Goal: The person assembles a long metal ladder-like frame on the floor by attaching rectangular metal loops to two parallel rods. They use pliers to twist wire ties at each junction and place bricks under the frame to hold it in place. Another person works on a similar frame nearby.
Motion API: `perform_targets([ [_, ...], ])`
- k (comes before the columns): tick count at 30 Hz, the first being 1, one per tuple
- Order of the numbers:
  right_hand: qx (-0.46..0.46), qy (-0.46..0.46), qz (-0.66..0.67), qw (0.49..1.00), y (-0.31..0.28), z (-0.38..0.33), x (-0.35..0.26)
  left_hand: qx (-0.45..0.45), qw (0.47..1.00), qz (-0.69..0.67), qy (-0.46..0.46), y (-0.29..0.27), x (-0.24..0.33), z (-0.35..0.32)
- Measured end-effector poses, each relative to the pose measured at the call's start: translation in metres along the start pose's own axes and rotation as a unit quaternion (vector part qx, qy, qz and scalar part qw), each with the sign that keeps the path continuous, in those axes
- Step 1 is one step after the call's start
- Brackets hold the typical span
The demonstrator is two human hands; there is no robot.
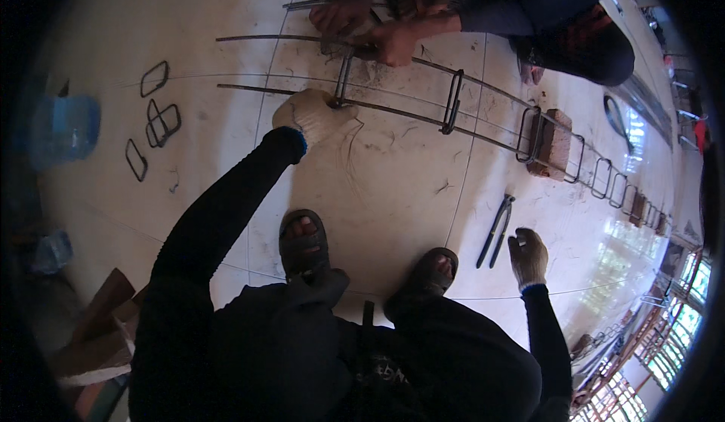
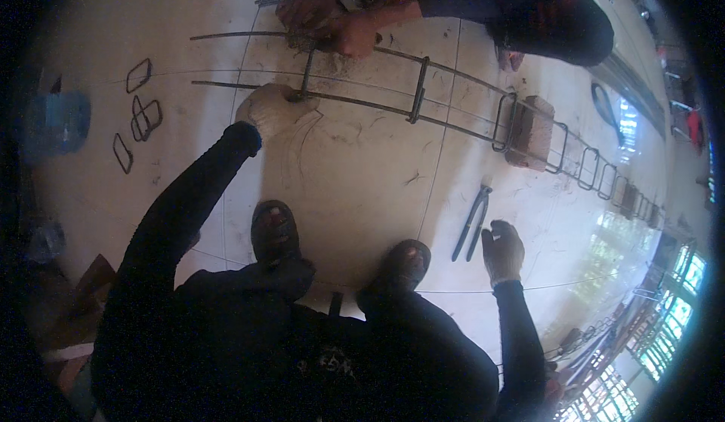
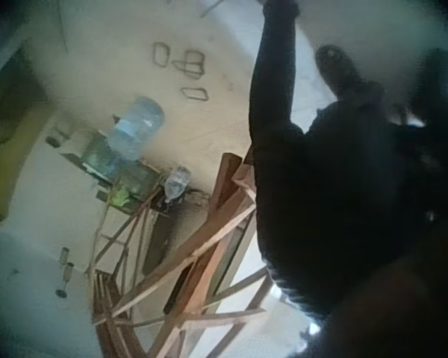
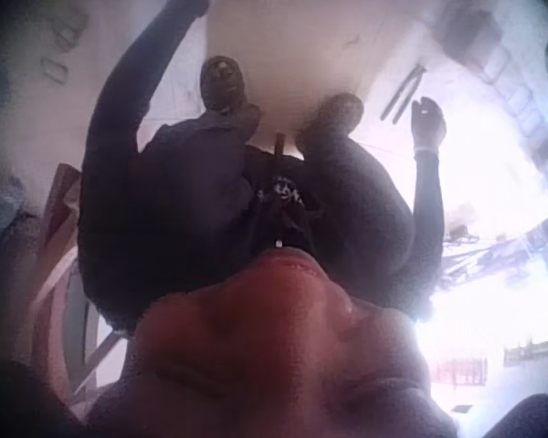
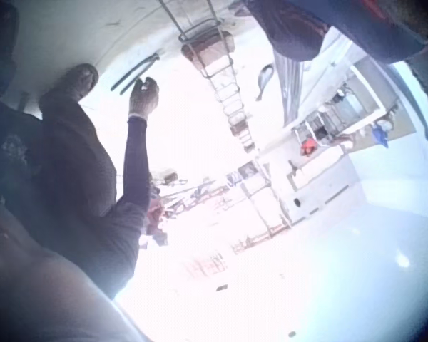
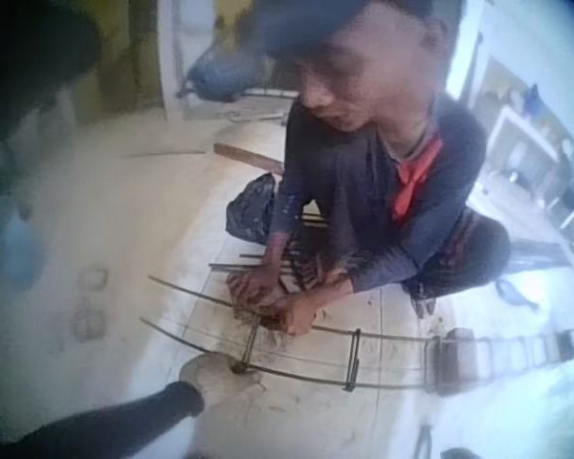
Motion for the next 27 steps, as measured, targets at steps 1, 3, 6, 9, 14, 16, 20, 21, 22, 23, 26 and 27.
perform_targets([
  [1, 0.028, 0.027, 0.021, 0.999, 0.012, 0.005, -0.008, 0.014, 1.000, 0.016, 0.002, -0.003, 0.001, -0.001],
  [3, 0.089, 0.078, -0.016, 0.993, 0.036, 0.011, -0.024, 0.055, 0.996, 0.063, 0.011, -0.007, 0.006, -0.004],
  [6, 0.086, 0.181, -0.027, 0.979, 0.065, 0.009, -0.040, 0.138, 0.975, 0.163, 0.061, -0.012, 0.014, -0.017],
  [9, 0.123, 0.210, -0.072, 0.967, 0.080, 0.004, -0.027, 0.194, 0.924, 0.281, 0.170, -0.009, 0.039, -0.025],
  [14, 0.099, 0.133, 0.085, 0.983, 0.103, 0.018, 0.008, 0.238, 0.854, 0.384, 0.259, -0.006, 0.052, -0.035],
  [16, 0.043, 0.190, 0.489, 0.851, 0.142, 0.010, -0.004, 0.233, 0.888, 0.335, 0.214, -0.008, 0.042, -0.038],
  [20, -0.087, 0.116, 0.780, 0.609, 0.129, 0.022, -0.149, 0.111, 0.988, 0.083, -0.065, -0.022, 0.006, -0.062],
  [21, -0.116, 0.092, 0.816, 0.558, 0.125, 0.028, -0.188, 0.093, 0.993, -0.043, -0.056, -0.026, -0.020, -0.066],
  [22, -0.140, 0.069, 0.846, 0.510, 0.121, 0.036, -0.221, 0.086, 0.991, -0.082, -0.058, -0.027, -0.041, -0.066],
  [23, -0.175, 0.021, 0.833, 0.524, 0.118, 0.045, -0.251, 0.081, 0.987, -0.121, -0.064, -0.027, -0.062, -0.069],
  [26, -0.240, -0.112, 0.687, 0.676, 0.116, 0.060, -0.308, 0.007, 0.987, -0.141, -0.075, -0.024, -0.107, -0.082],
  [27, -0.250, -0.141, 0.635, 0.717, 0.117, 0.067, -0.317, -0.045, 0.979, -0.169, -0.103, -0.017, -0.114, -0.087],
])
Point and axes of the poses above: each hand's wrist, its own z-axis towards the middle knuckle, its own y-axis out of the palm, x = y × z, the point moved 8 cm from there along z, towards the middle knuckle, and after that the axes turned 13 degrees about -y, right-handed, at the moved point
